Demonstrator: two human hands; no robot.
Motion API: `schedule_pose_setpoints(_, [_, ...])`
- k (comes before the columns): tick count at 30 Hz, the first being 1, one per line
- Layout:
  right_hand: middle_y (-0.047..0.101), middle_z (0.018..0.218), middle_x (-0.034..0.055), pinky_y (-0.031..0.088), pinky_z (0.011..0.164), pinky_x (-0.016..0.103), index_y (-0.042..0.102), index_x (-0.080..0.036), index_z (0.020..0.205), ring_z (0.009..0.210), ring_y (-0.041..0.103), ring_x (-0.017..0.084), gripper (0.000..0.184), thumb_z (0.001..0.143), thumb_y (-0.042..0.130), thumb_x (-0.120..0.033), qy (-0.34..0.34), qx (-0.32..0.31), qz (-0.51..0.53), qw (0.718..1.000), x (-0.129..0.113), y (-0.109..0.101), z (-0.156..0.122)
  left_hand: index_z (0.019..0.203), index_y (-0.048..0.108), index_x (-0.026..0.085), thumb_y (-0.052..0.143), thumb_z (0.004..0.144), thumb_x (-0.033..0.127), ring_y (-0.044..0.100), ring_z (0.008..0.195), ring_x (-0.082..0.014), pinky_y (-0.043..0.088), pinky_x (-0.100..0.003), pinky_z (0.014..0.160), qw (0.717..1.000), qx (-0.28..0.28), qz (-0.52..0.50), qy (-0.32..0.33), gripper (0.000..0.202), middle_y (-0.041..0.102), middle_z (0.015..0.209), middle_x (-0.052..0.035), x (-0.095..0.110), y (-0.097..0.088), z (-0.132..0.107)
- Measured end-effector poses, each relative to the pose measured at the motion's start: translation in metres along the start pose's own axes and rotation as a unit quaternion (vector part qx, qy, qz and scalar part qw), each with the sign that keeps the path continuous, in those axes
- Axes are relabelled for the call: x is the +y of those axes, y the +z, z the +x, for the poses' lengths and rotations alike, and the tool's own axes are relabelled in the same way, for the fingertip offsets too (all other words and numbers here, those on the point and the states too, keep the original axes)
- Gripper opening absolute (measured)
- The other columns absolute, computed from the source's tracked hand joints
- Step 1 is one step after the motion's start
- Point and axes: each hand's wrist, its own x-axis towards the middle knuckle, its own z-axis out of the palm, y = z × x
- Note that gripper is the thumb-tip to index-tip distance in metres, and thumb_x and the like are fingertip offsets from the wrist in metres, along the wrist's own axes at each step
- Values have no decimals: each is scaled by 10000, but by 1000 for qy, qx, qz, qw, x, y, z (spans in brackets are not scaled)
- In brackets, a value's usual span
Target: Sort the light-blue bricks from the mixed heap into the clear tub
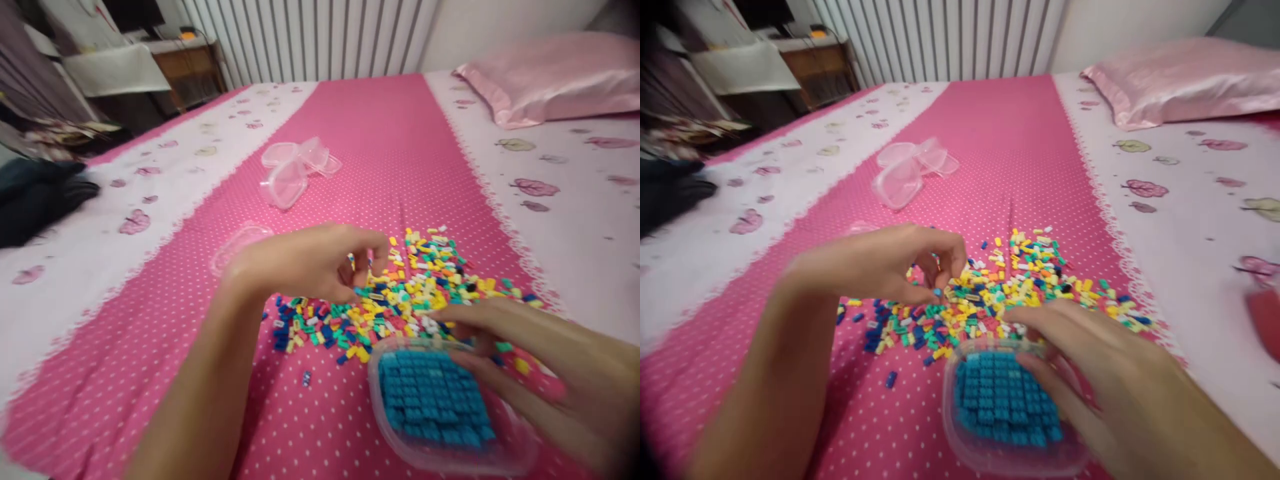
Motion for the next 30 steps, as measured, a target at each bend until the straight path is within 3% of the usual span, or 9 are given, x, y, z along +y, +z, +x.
schedule_pose_setpoints(1, [749, 1095, 13, 575, 794, 359, 595, -363, 1204, 941, 725, 223, 226, 985, 539, -375, -7, 0, 3, 1000, -2, -7, 3, 973, 599, 202, 637, 790, 133, 633, 780, -85, 439, -188, 665, 999, -14, -11, 38, 200, 692, 907, 23, 10, 6, 8])
schedule_pose_setpoints(3, [746, 1047, -16, 550, 762, 313, 606, -321, 1098, 917, 713, 180, 125, 995, 541, -352, -26, -21, 42, 999, -8, -20, 9, 931, 620, 219, 647, 802, 167, 620, 744, -86, 419, -200, 642, 998, -26, -12, 63, 142, 688, 866, 36, 25, 17, 22])
schedule_pose_setpoints(6, [744, 964, -68, 503, 753, 256, 636, -295, 975, 892, 695, 127, 62, 970, 596, -247, -11, -49, 68, 996, -18, -31, 15, 896, 626, 239, 681, 791, 284, 595, 668, -92, 376, -222, 592, 999, 1, -2, 42, 127, 654, 770, 49, 34, 32, 38])
schedule_pose_setpoints(10, [752, 898, -105, 478, 687, 213, 661, -289, 924, 804, 703, 97, 151, 882, 675, -145, 28, -39, 77, 996, -22, -38, 16, 909, 598, 241, 677, 769, 389, 613, 720, -133, 379, -238, 624, 999, 24, 22, 33, 218, 639, 757, 31, 36, 47, 52])
schedule_pose_setpoints(13, [770, 902, -105, 474, 620, 203, 688, -297, 918, 765, 721, 106, 234, 844, 657, -78, 41, -38, 67, 996, -21, -42, 12, 927, 575, 240, 659, 769, 372, 619, 760, -143, 387, -233, 645, 999, 18, 25, 42, 223, 647, 786, 25, 41, 56, 56])
schedule_pose_setpoints(18, [785, 841, -46, 404, 460, 250, 733, -266, 846, 601, 691, 138, 209, 827, 617, -93, 29, -57, 9, 998, -20, -46, 5, 981, 567, 251, 673, 778, 352, 627, 781, -138, 391, -229, 661, 997, 39, 21, 63, 251, 640, 790, 40, 46, 68, 62])
schedule_pose_setpoints(21, [780, 804, -63, 360, 417, 250, 741, -278, 847, 585, 690, 131, 236, 803, 618, -82, 42, -68, 7, 997, -17, -47, 4, 996, 577, 257, 684, 790, 379, 636, 806, -152, 396, -239, 676, 995, 67, 24, 67, 263, 650, 798, 38, 47, 73, 65])
schedule_pose_setpoints(24, [770, 778, -105, 408, 483, 221, 742, -306, 844, 613, 702, 102, 297, 793, 599, -51, 56, -73, 35, 995, -12, -50, 6, 982, 593, 255, 713, 773, 408, 643, 827, -168, 400, -251, 691, 995, 81, 38, 48, 285, 657, 808, 26, 48, 72, 67])
schedule_pose_setpoints(30, [732, 695, -74, 429, 520, 244, 730, -300, 800, 553, 659, 118, 233, 779, 625, -93, 68, -111, 18, 991, -11, -48, -3, 984, 609, 253, 819, 645, 459, 636, 929, -220, 426, -279, 770, 995, 35, 89, 3, 448, 653, 863, 12, 39, 59, 66])
